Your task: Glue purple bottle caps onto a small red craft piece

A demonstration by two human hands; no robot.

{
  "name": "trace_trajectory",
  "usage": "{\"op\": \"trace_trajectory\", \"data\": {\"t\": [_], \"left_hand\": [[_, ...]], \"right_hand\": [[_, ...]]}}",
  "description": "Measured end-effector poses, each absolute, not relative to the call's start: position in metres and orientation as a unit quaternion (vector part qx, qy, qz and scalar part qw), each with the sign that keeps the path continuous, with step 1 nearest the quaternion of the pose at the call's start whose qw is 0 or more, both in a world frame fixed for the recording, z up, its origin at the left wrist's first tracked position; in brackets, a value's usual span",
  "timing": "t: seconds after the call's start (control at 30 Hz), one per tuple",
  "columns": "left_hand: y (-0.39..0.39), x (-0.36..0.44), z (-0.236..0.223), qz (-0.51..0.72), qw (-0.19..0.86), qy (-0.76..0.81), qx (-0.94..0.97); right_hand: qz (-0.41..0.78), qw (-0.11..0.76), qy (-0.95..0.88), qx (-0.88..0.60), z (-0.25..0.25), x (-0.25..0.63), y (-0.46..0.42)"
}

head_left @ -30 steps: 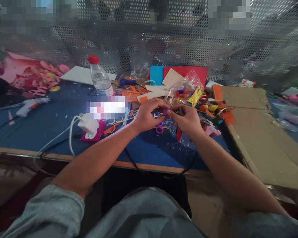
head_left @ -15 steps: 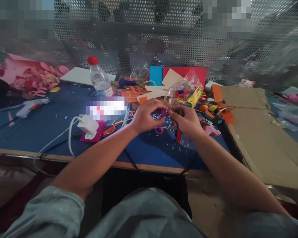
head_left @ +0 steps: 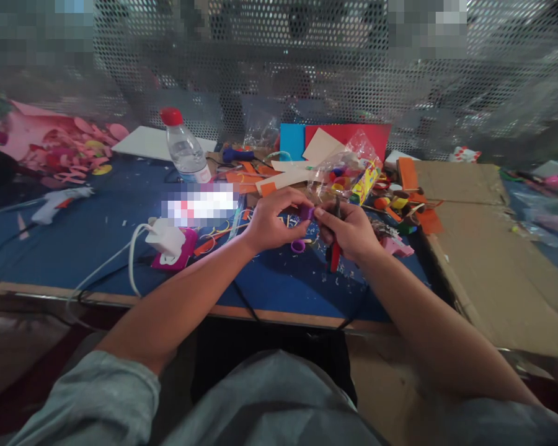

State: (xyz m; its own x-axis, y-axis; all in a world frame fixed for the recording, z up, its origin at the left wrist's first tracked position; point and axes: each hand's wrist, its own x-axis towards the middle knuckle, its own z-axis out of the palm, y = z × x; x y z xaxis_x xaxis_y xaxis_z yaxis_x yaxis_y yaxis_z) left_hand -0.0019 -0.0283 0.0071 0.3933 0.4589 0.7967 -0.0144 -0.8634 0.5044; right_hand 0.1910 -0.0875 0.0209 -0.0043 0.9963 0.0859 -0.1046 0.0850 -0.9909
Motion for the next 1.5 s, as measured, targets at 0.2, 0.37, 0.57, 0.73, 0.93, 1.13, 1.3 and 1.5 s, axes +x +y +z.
{"op": "trace_trajectory", "data": {"t": [0.2, 0.37, 0.57, 0.73, 0.93, 1.13, 1.3, 1.5], "left_hand": [[-0.025, -0.003, 0.005, 0.528, 0.120, 0.136, 0.830], [-0.026, -0.001, 0.004, 0.517, 0.045, 0.113, 0.847], [-0.029, 0.004, 0.003, 0.497, -0.034, 0.112, 0.860], [-0.030, 0.004, 0.004, 0.502, -0.030, 0.112, 0.857], [-0.033, 0.003, 0.003, 0.495, -0.020, 0.130, 0.859], [-0.033, 0.001, 0.006, 0.528, 0.089, 0.140, 0.833], [-0.031, 0.002, 0.005, 0.531, 0.126, 0.149, 0.825], [-0.030, 0.002, 0.005, 0.532, 0.105, 0.145, 0.827]], "right_hand": [[0.418, 0.514, -0.540, -0.520, 0.025, 0.194, -0.089], [0.261, 0.495, -0.606, -0.565, 0.025, 0.192, -0.091], [0.023, 0.423, -0.705, -0.570, 0.016, 0.196, -0.089], [-0.076, 0.398, -0.743, -0.533, 0.009, 0.198, -0.089], [-0.113, 0.365, -0.758, -0.529, 0.006, 0.197, -0.090], [-0.075, 0.421, -0.760, -0.490, 0.007, 0.199, -0.085], [-0.025, 0.472, -0.763, -0.441, 0.011, 0.200, -0.090], [-0.020, 0.501, -0.741, -0.446, 0.008, 0.198, -0.087]]}}
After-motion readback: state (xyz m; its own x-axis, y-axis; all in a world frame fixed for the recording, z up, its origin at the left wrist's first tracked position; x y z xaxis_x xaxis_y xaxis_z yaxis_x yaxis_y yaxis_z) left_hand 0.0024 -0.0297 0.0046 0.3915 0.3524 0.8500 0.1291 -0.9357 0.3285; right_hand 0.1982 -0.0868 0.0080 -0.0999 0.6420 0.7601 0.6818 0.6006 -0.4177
